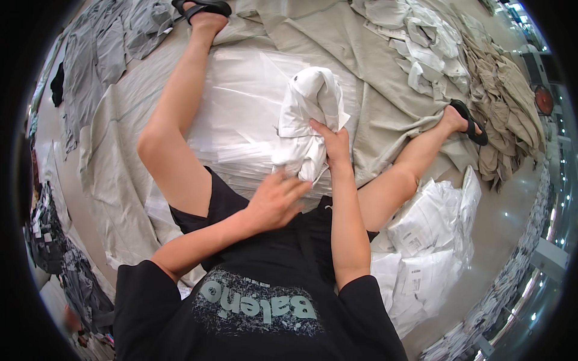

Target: The person sits on the floor and folds white shirts one by one. They remove each shirt from a plastic bag, fold it neatly, and place it into a new plastic bag. The person repeats this process for multiple shirts.

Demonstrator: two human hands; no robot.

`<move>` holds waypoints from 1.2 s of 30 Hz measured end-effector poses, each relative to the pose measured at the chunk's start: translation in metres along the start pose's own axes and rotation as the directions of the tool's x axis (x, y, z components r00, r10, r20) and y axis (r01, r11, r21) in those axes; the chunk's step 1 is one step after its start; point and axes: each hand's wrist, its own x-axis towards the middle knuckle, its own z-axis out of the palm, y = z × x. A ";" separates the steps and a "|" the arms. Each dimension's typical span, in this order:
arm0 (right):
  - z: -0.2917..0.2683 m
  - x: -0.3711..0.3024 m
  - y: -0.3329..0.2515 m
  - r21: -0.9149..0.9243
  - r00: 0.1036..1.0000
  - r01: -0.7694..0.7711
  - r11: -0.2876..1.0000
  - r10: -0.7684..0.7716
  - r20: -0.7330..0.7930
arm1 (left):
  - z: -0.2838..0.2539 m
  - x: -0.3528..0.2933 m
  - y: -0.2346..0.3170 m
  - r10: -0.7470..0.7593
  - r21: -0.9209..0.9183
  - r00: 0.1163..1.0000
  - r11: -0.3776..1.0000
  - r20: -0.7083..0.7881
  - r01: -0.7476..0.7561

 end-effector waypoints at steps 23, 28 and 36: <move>0.013 0.006 -0.031 -0.071 0.941 0.230 0.970 -0.241 -0.237 | 0.031 0.028 0.008 0.184 -0.201 0.978 0.966 0.097 -0.162; -0.032 -0.005 -0.076 -0.334 0.881 0.422 0.843 -0.468 -0.068 | -0.054 0.020 -0.035 0.030 0.084 0.967 0.995 0.253 -0.053; -0.147 -0.057 -0.116 -0.380 0.874 0.418 0.825 -0.479 -0.078 | -0.123 0.048 -0.136 -0.475 0.689 0.655 0.718 0.588 -0.097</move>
